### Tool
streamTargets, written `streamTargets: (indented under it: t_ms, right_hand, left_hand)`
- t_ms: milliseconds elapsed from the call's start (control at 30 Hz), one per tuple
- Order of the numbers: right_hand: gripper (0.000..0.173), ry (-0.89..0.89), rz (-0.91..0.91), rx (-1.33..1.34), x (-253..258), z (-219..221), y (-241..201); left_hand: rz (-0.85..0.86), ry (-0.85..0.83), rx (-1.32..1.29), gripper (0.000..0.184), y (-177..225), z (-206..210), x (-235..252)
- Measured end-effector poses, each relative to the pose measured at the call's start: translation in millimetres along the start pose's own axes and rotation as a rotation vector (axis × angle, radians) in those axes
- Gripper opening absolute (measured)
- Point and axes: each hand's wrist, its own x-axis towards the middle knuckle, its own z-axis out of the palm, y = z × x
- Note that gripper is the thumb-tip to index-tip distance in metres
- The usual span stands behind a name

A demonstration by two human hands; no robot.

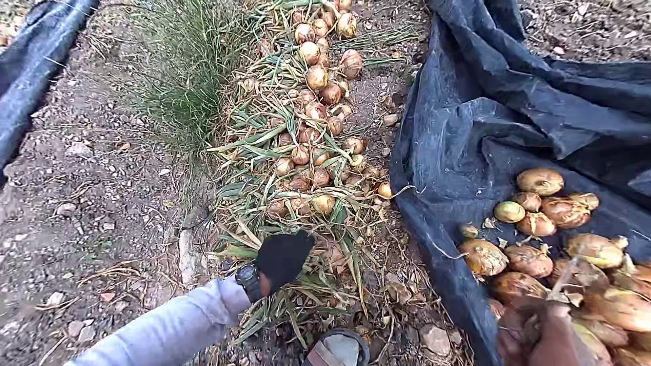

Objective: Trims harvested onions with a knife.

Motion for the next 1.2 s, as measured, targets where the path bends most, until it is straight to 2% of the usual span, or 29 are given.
streamTargets:
  t_ms: [67,133,200,300,400,467,500,567,600,667,733,767,867,900,933,1000,1067,1167,1200]
  right_hand:
    - [0.030,-0.060,0.087,-0.053,-19,19,23]
    - [0.038,-0.128,0.178,-0.116,-41,40,47]
    - [0.045,-0.181,0.243,-0.119,-64,51,65]
    - [0.039,-0.218,0.256,-0.076,-90,48,79]
    - [0.039,-0.222,0.219,-0.047,-103,35,85]
    - [0.041,-0.208,0.221,-0.053,-105,28,83]
    - [0.040,-0.207,0.223,-0.062,-104,26,84]
    - [0.037,-0.213,0.228,-0.102,-99,28,83]
    - [0.035,-0.210,0.225,-0.133,-94,33,83]
    - [0.032,-0.224,0.226,-0.237,-78,49,79]
    - [0.051,-0.259,0.224,-0.268,-63,67,75]
    - [0.064,-0.286,0.205,-0.264,-58,74,72]
    - [0.115,-0.362,0.052,-0.231,-51,92,57]
    - [0.124,-0.370,-0.016,-0.224,-52,94,52]
    - [0.124,-0.377,-0.082,-0.204,-54,94,48]
    - [0.115,-0.383,-0.215,-0.151,-56,90,43]
    - [0.094,-0.349,-0.312,-0.130,-57,89,43]
    - [0.069,-0.378,-0.319,-0.094,-65,84,43]
    - [0.065,-0.394,-0.293,-0.059,-71,83,45]
  left_hand:
    - [-0.111,0.063,0.004,0.052,-10,16,4]
    - [-0.163,0.105,0.002,0.055,-12,26,9]
    - [-0.134,0.123,0.032,0.061,-12,34,10]
    - [-0.093,0.159,0.108,0.065,-22,48,12]
    - [-0.177,0.160,0.138,0.048,-26,41,10]
    - [-0.280,0.051,0.103,0.028,-20,21,4]
    - [-0.281,-0.030,0.074,0.025,-19,10,1]
    - [-0.149,-0.138,0.024,0.033,-23,-6,-5]
    - [-0.035,-0.132,-0.010,0.040,-26,-11,-7]
    - [0.219,0.020,-0.191,0.047,-33,-9,-15]
    - [0.432,0.217,-0.618,0.038,-28,4,-21]
    - [0.477,0.235,-0.872,0.033,-17,8,-25]
    - [0.495,0.065,-1.352,0.034,16,7,-48]
    - [0.483,-0.008,-1.458,0.033,26,6,-53]
    - [0.466,-0.095,-1.564,0.033,35,5,-57]
    - [0.361,-0.253,-1.697,0.033,48,4,-61]
    - [0.286,-0.356,-1.687,0.032,53,8,-60]
    - [0.345,-0.411,-1.491,0.056,55,15,-59]
    - [0.416,-0.389,-1.419,0.055,56,17,-59]
